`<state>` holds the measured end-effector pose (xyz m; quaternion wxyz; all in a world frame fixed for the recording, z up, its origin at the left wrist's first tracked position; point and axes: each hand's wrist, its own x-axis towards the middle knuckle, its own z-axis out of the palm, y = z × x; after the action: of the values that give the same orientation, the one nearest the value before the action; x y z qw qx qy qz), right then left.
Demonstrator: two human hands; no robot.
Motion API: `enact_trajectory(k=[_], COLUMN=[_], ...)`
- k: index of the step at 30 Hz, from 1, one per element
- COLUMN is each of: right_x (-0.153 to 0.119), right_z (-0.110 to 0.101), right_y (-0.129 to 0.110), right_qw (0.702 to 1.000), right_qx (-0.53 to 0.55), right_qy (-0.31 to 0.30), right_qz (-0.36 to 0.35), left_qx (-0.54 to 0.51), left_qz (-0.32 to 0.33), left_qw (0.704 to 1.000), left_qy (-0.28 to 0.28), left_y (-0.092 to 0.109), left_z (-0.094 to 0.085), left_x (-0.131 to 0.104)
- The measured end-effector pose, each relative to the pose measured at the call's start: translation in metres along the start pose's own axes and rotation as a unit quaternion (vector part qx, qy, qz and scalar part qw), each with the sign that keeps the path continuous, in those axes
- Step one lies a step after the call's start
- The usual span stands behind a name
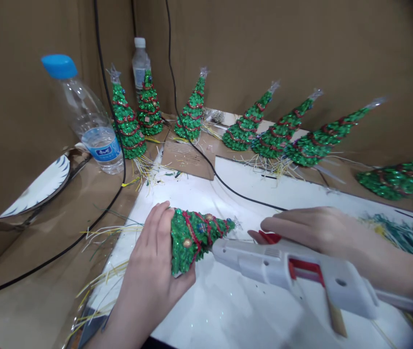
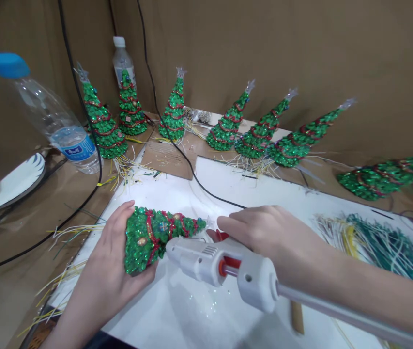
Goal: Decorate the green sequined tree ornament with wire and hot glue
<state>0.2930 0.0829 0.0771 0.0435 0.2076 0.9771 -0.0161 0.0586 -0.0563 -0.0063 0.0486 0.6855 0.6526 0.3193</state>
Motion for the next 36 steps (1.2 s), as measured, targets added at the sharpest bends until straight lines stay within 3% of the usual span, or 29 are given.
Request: enact_trajectory(k=[3, 6, 16, 24, 30, 36], right_x=[0.004, 0.007, -0.007, 0.002, 0.013, 0.004], right_z=[-0.004, -0.006, 0.014, 0.004, -0.004, 0.007], right_y=[0.007, 0.011, 0.003, 0.010, 0.016, 0.009], right_qw=[0.992, 0.986, 0.999, 0.996, 0.977, 0.993], right_qx=[-0.066, -0.093, 0.000, -0.059, -0.129, -0.077], right_qy=[0.048, 0.072, 0.038, 0.039, 0.103, 0.064], right_qz=[-0.093, -0.118, -0.002, -0.060, -0.135, -0.065], left_qx=[0.002, 0.008, 0.020, 0.023, 0.015, 0.018], left_qz=[0.003, -0.001, -0.002, -0.004, -0.003, -0.002], left_qw=[1.000, 1.000, 1.000, 1.000, 1.000, 1.000], left_qy=[0.003, 0.003, 0.009, 0.006, 0.006, 0.008], left_y=[0.001, 0.001, 0.001, 0.001, 0.001, 0.001], left_z=[0.000, 0.000, 0.001, 0.001, 0.001, 0.001], left_x=[0.000, 0.001, 0.001, 0.000, 0.001, 0.002])
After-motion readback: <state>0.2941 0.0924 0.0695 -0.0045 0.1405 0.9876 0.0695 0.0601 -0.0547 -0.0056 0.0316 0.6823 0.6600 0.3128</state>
